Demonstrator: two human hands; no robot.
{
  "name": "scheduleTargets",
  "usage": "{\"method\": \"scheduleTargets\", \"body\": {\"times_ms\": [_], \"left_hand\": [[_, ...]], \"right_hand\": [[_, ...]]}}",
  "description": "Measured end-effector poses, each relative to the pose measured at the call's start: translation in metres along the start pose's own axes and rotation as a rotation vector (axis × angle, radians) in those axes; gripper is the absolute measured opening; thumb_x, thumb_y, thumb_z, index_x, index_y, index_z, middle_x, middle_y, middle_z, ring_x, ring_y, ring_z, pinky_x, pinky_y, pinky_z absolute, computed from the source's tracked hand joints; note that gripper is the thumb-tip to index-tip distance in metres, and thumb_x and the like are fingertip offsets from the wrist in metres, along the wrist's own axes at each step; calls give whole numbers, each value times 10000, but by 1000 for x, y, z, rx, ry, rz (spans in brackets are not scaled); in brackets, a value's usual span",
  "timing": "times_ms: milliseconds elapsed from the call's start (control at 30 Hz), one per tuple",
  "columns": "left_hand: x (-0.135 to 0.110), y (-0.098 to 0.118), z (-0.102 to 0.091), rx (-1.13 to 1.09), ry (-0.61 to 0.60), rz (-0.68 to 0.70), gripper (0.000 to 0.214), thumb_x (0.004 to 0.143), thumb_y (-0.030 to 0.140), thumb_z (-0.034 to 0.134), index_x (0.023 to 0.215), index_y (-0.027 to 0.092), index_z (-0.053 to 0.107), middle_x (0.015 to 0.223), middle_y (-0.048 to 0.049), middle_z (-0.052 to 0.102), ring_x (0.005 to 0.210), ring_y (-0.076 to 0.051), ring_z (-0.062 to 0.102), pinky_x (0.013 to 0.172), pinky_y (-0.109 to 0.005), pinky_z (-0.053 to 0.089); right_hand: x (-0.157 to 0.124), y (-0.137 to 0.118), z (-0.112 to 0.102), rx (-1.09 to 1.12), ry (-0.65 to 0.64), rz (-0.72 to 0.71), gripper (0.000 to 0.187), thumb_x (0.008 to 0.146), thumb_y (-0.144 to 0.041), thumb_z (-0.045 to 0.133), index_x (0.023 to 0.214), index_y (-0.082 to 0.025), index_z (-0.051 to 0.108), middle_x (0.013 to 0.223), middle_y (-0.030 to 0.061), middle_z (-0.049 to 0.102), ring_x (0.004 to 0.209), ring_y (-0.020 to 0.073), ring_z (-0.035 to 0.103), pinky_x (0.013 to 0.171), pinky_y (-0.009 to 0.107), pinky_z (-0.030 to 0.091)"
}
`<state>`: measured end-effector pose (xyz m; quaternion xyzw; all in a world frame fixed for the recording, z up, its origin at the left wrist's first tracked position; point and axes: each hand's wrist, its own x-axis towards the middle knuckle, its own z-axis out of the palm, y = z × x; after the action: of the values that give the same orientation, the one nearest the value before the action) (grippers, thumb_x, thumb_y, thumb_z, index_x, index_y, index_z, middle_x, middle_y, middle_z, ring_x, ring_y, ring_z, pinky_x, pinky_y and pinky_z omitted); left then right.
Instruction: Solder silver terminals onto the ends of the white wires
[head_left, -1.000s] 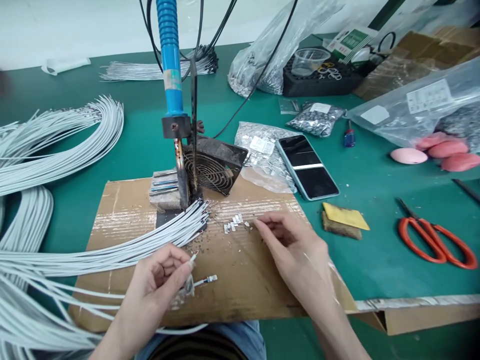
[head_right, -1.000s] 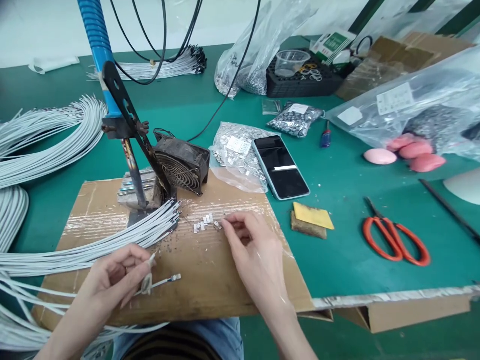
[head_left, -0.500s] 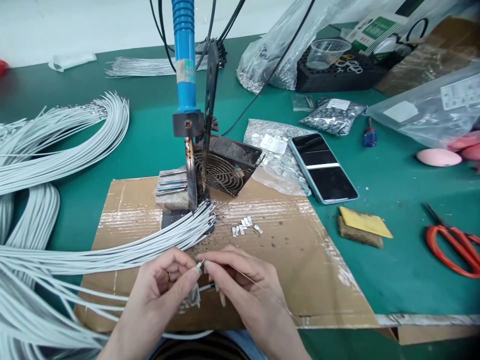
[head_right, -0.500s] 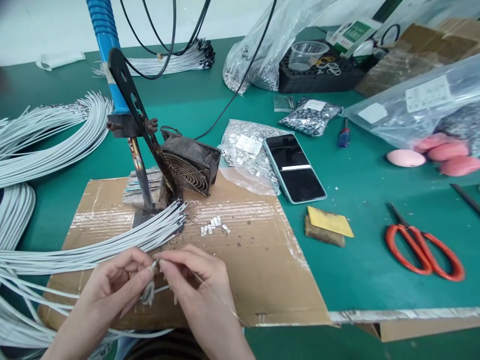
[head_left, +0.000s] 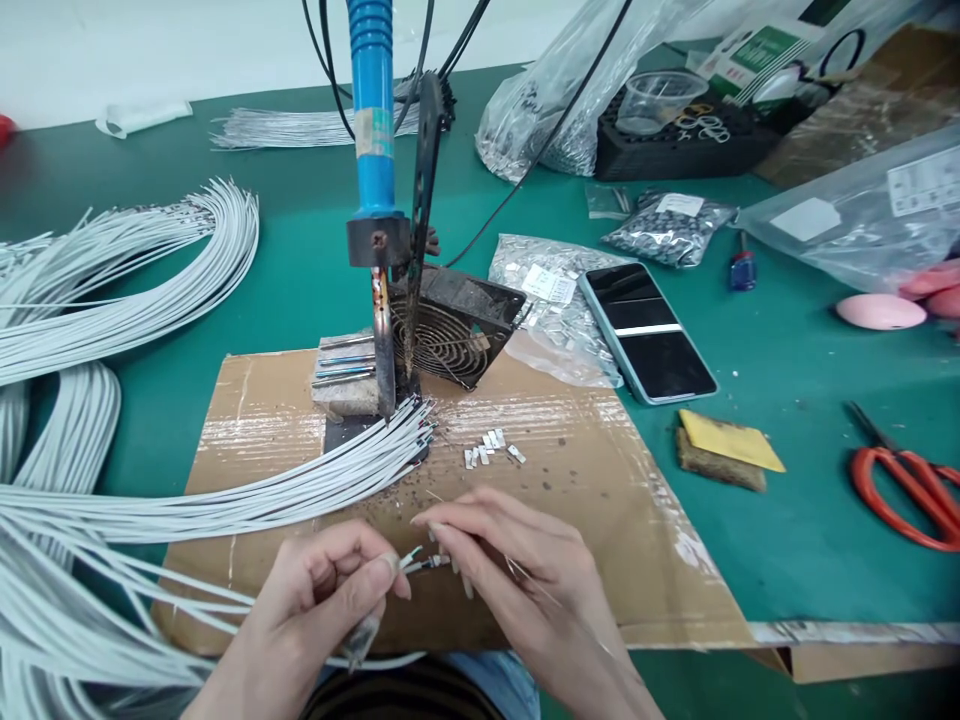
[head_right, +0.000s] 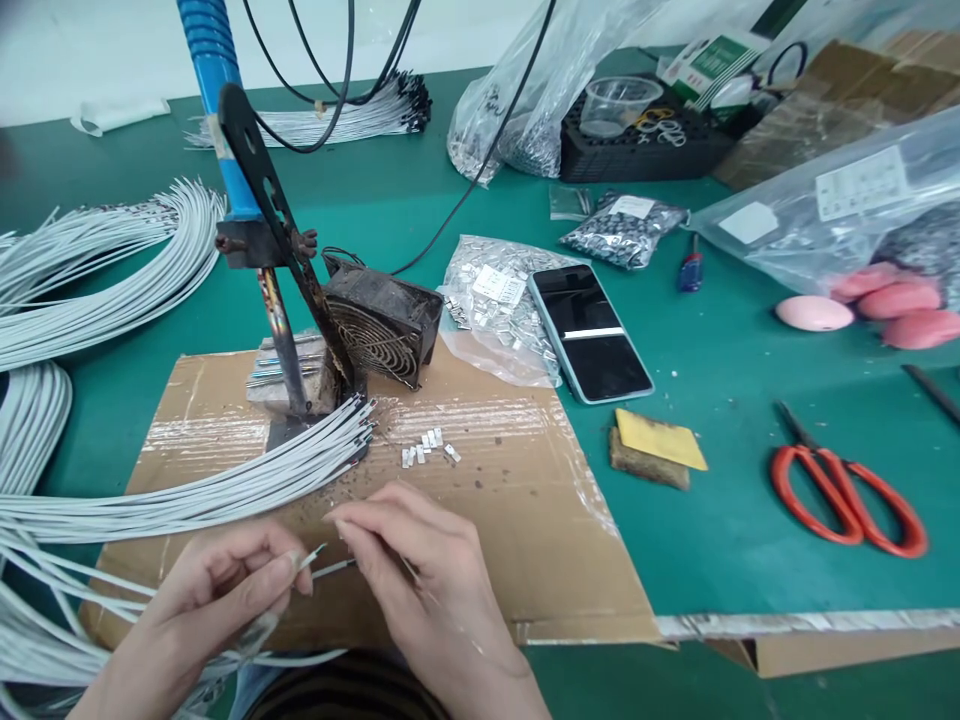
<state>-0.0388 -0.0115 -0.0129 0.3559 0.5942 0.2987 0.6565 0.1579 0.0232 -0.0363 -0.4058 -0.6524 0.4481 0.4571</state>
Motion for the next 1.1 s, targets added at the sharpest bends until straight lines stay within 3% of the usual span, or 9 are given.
{"method": "scheduleTargets", "body": {"times_ms": [167,267,567,633,733,800,833,967,1100], "left_hand": [[-2,-1,-2,18,2,-2,470,859,619,729,753,162,754,588,25,495,550,-111,336,538,-294,185],[-3,-2,-2,14,0,2,459,866,605,728,750,161,751,581,34,463,548,-108,321,534,-293,174],[-4,6,16,-5,92,1,488,756,604,832,694,151,662,549,63,474,533,-89,338,522,-239,236],[-5,6,14,2,93,6,490,771,604,820,690,143,678,551,50,493,536,-94,367,525,-235,254],[-7,5,6,-38,93,-6,462,784,580,825,702,141,706,561,32,532,532,-93,378,518,-232,251],[-7,4,1,-77,99,-1,445,784,566,833,704,142,727,569,21,555,530,-91,370,515,-233,238],[-7,4,0,-91,102,6,445,780,566,837,700,141,735,571,15,564,534,-92,374,519,-234,239],[-4,6,2,-110,105,9,465,754,589,850,696,137,756,569,4,578,538,-92,382,521,-233,233],[-5,10,5,-142,91,-28,439,749,565,866,690,145,749,557,25,559,503,-66,307,489,-220,197]], "right_hand": [[-4,0,-4,-22,-96,6,230,936,-81,694,1101,-189,811,791,-3,698,643,93,624,597,147,505],[-5,-2,-5,-46,-145,-27,191,957,-69,663,1039,-174,800,800,8,711,692,109,648,652,176,511],[-8,0,-10,-267,-215,-299,199,975,-9,571,1046,-128,714,853,70,728,740,169,610,751,289,557],[-9,2,-15,-279,-164,-293,220,959,0,588,1048,-149,722,840,55,741,727,168,634,745,292,568],[-11,8,-26,-307,130,-194,278,929,-14,647,1049,-238,757,853,18,762,728,166,673,721,284,580],[-13,12,-31,-260,282,-90,291,917,-37,682,1022,-289,784,841,0,756,674,149,670,615,248,561],[-13,13,-30,-203,280,-45,281,915,-53,695,1009,-297,799,813,-4,745,618,136,652,547,229,536],[-11,7,-15,4,68,32,271,906,-73,713,1029,-277,842,723,-7,714,502,105,583,443,200,462],[-4,-4,-1,39,-41,-17,280,912,-57,707,1086,-238,830,786,10,740,631,118,654,591,192,535]]}}
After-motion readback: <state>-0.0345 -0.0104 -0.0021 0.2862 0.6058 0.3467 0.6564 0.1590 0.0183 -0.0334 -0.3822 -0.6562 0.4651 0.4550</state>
